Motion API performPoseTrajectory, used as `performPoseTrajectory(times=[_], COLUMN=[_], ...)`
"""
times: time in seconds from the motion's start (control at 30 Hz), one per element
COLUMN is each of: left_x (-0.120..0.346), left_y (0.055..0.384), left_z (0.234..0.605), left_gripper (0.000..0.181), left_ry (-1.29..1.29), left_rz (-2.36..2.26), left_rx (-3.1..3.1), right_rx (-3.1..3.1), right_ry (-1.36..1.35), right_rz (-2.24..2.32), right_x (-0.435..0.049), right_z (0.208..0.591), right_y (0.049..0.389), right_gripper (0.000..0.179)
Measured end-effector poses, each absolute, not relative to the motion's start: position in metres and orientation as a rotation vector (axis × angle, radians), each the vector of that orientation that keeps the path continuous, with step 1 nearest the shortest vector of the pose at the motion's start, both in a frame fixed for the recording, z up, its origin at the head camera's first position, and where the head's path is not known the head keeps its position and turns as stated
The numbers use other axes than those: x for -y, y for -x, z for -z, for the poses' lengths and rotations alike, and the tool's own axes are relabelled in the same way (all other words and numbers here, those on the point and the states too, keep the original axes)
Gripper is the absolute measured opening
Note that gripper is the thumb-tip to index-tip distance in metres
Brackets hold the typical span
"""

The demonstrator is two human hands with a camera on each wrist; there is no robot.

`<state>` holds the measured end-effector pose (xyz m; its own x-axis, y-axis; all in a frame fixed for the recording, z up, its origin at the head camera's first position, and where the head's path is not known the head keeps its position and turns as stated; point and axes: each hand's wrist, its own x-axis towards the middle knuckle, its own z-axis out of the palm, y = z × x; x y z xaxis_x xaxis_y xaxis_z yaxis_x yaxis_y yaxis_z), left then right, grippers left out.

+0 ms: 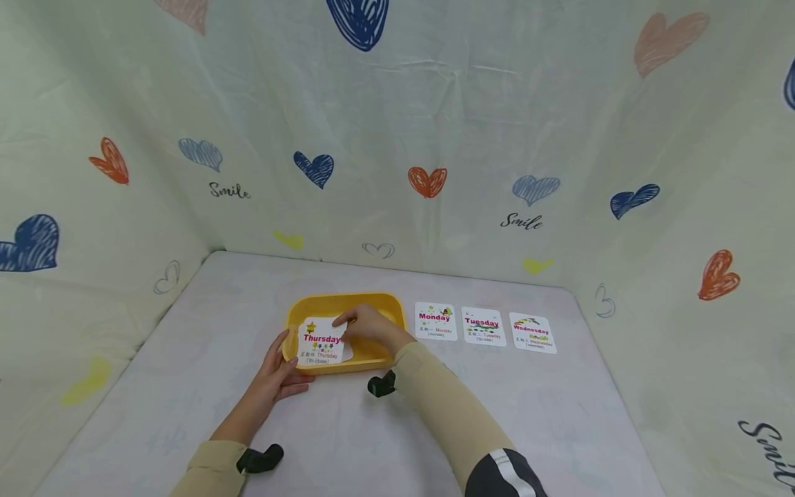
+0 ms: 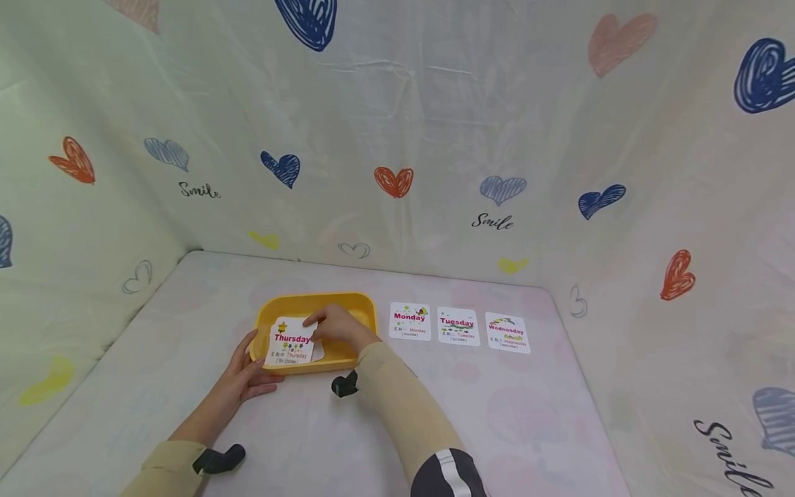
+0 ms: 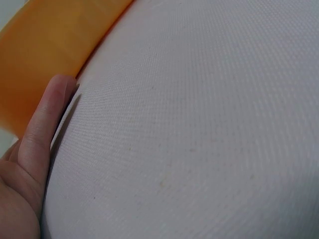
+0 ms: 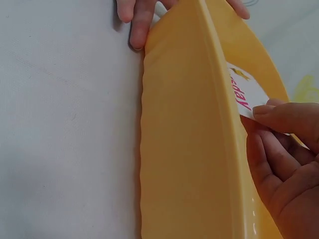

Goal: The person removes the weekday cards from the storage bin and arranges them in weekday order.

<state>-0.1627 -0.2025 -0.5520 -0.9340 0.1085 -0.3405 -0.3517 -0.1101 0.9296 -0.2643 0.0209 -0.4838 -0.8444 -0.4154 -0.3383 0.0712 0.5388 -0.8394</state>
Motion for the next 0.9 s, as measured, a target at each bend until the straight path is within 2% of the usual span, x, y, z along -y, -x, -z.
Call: performPoseTrajectory(times=[0.9], left_x=[0.202], left_y=[0.161], left_z=[0.551], left_gripper=[0.067], left_ry=[0.263], left_rz=[-2.128], left_rx=[-1.851], right_rx=[-2.194], right_ry=[0.228], right_rz=[1.485], right_x=[-0.085], right_z=[0.457], right_y=[0.279], right_gripper=[0.029])
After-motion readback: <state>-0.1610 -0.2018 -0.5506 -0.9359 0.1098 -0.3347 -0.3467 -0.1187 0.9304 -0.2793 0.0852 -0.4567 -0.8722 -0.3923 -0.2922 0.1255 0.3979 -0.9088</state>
